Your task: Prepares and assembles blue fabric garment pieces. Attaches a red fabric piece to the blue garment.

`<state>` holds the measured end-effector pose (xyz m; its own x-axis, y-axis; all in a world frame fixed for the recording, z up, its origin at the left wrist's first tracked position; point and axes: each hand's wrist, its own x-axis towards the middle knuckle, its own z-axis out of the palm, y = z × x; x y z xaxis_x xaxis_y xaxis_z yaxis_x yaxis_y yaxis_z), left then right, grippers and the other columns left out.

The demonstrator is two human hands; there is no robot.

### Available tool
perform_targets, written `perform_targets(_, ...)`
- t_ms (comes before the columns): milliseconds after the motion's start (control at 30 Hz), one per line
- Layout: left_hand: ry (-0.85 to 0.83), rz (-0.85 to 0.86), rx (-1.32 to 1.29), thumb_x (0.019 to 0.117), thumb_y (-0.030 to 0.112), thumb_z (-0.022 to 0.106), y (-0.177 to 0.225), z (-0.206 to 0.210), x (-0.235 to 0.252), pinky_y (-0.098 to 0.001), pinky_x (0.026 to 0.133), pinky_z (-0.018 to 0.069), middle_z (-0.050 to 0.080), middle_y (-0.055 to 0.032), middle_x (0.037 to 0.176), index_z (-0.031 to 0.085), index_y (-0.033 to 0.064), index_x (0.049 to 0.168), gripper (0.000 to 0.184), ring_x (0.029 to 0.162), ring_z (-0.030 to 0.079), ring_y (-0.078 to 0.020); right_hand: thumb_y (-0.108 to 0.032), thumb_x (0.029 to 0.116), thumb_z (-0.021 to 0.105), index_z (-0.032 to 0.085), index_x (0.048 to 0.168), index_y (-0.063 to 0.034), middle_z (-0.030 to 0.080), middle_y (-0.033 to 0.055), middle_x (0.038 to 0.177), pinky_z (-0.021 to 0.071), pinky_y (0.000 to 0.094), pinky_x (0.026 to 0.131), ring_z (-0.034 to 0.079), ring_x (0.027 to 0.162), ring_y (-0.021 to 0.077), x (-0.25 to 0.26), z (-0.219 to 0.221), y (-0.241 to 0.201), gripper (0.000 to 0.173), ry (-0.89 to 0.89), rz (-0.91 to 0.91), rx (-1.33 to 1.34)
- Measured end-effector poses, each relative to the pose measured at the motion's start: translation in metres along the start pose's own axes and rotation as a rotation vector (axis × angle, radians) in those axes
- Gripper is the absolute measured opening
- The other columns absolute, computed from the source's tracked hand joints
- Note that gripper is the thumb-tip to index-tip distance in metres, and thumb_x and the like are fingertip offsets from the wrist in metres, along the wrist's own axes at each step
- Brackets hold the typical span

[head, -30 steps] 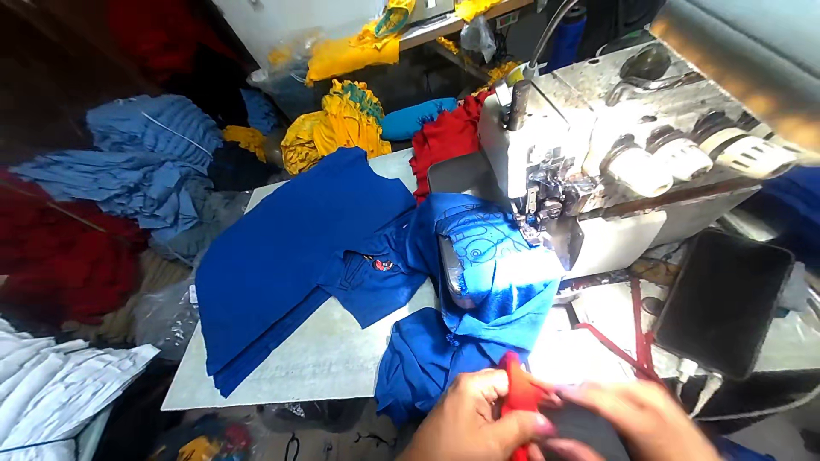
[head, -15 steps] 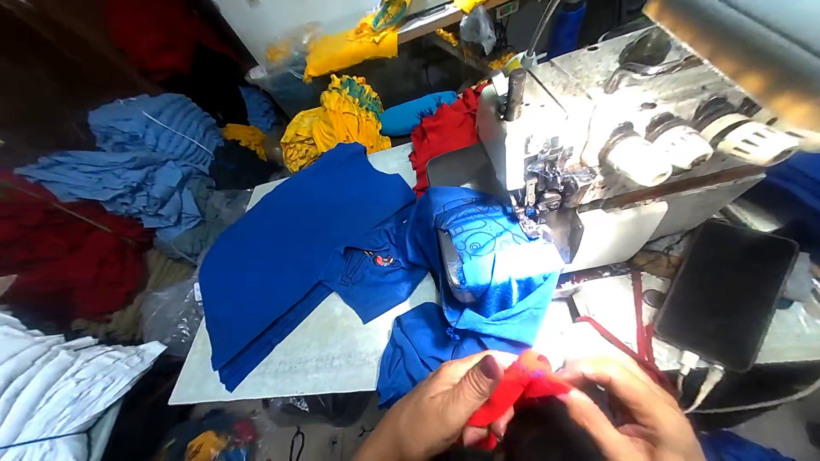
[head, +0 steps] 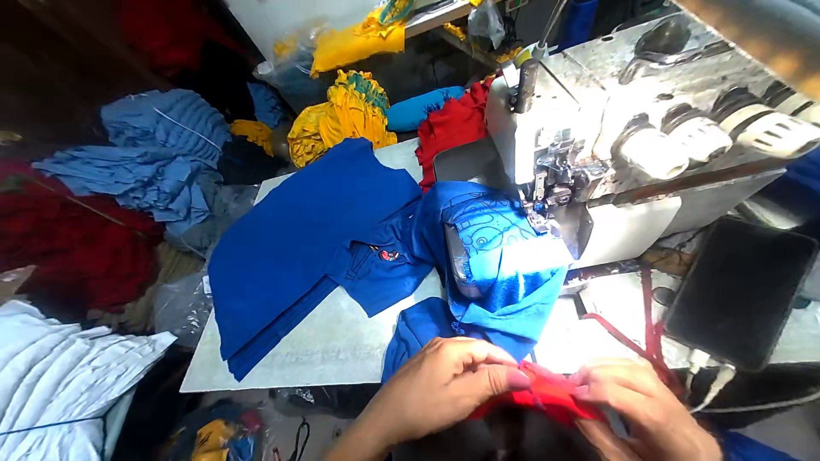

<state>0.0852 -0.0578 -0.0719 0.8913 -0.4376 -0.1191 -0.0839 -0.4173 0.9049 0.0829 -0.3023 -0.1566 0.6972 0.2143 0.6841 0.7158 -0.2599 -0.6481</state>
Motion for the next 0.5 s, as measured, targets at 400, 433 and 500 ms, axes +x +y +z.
perform_targets(400,-0.058,0.16,-0.148,0.1028,0.016,0.059,0.011,0.008,0.013,-0.0155,0.075,0.0511,0.071,-0.0027,0.09,0.071,-0.0028,0.102,0.022,0.081,0.062,0.0022,-0.073,0.0894,0.058,0.047,0.147,-0.0127,0.059,0.005,0.142,0.0517,0.0343,0.105,0.056,0.131,0.014,0.019,-0.02,0.002,0.084,-0.36,0.286,0.476)
perform_targets(433,-0.107,0.178,-0.092,0.1043,0.016,0.056,0.015,0.007,0.016,-0.0161,0.073,0.0498,0.071,-0.0044,0.088,0.072,-0.003,0.1,0.026,0.079,0.062,0.0014,-0.076,0.0922,0.049,0.048,0.147,-0.0133,0.062,0.003,0.139,0.0522,0.0339,0.103,0.059,0.127,0.0135,0.025,-0.018,0.001,0.083,-0.369,0.311,0.568)
perform_targets(500,-0.18,0.194,-0.036,0.1059,0.017,0.053,0.022,0.006,0.022,-0.0168,0.067,0.0466,0.068,-0.0045,0.081,0.072,-0.0024,0.097,0.029,0.072,0.058,0.0004,-0.072,0.0959,0.045,0.06,0.134,-0.0173,0.07,-0.0073,0.117,0.053,0.0235,0.092,0.064,0.108,0.002,0.038,-0.012,-0.004,0.068,-0.382,0.428,0.713)
